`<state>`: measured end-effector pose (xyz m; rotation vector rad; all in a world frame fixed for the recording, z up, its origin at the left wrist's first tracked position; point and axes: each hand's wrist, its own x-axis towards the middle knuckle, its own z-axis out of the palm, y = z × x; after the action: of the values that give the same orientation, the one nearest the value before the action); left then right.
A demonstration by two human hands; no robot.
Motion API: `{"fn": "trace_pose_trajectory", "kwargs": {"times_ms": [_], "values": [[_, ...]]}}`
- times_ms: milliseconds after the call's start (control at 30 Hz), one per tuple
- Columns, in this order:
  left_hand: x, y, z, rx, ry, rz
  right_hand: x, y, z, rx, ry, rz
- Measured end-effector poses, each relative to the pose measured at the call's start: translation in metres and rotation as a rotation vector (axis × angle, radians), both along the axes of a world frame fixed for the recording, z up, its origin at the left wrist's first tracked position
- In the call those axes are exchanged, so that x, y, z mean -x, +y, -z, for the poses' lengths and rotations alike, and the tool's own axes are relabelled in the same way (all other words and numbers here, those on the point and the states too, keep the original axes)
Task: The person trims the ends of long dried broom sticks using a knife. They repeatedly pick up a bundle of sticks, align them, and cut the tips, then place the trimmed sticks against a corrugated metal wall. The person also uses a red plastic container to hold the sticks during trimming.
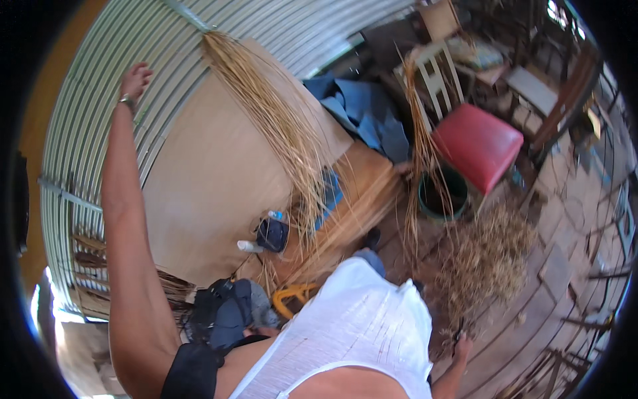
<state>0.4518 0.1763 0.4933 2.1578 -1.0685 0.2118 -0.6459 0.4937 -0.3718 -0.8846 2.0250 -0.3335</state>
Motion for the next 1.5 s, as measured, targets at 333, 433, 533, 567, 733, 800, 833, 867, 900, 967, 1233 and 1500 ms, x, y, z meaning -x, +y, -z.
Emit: {"fn": "trace_pose_trajectory", "kwargs": {"times_ms": [333, 433, 533, 567, 733, 800, 833, 867, 900, 967, 1233, 1500], "values": [[-0.093, -0.074, 0.047, 0.168, -0.427, -0.310, -0.291, -0.242, -0.236, 0.220, -0.260, 0.038], [-0.130, -0.113, 0.057, 0.311, -0.072, -0.232, -0.364, -0.291, -0.267, 0.278, -0.230, -0.015], [-0.162, -0.146, 0.067, 0.449, 0.173, -0.168, -0.413, -0.322, -0.285, 0.294, -0.200, -0.030], [-0.167, -0.158, 0.071, 0.494, 0.269, -0.146, -0.425, -0.329, -0.289, 0.295, -0.188, -0.024], [-0.271, -0.202, 0.099, 0.487, 0.327, -0.108, -0.462, -0.342, -0.296, 0.276, -0.120, -0.011], [-0.302, -0.224, 0.113, 0.465, 0.281, -0.105, -0.468, -0.342, -0.299, 0.269, -0.086, 0.007], [-0.318, -0.230, 0.115, 0.441, 0.295, -0.201, -0.470, -0.342, -0.300, 0.265, -0.072, 0.012], [-0.334, -0.235, 0.115, 0.426, 0.268, -0.196, -0.472, -0.343, -0.300, 0.260, -0.059, 0.014], [-0.347, -0.240, 0.115, 0.409, 0.243, -0.191, -0.475, -0.342, -0.301, 0.256, -0.046, 0.018], [-0.348, -0.255, 0.115, 0.349, 0.305, -0.171, -0.474, -0.339, -0.305, 0.251, -0.011, 0.042], [-0.345, -0.266, 0.130, 0.295, 0.671, -0.172, -0.478, -0.328, -0.304, 0.254, 0.051, 0.095], [-0.287, -0.193, 0.271, 0.505, 0.855, 0.280, -0.470, -0.309, -0.303, 0.263, 0.085, 0.117]]}}
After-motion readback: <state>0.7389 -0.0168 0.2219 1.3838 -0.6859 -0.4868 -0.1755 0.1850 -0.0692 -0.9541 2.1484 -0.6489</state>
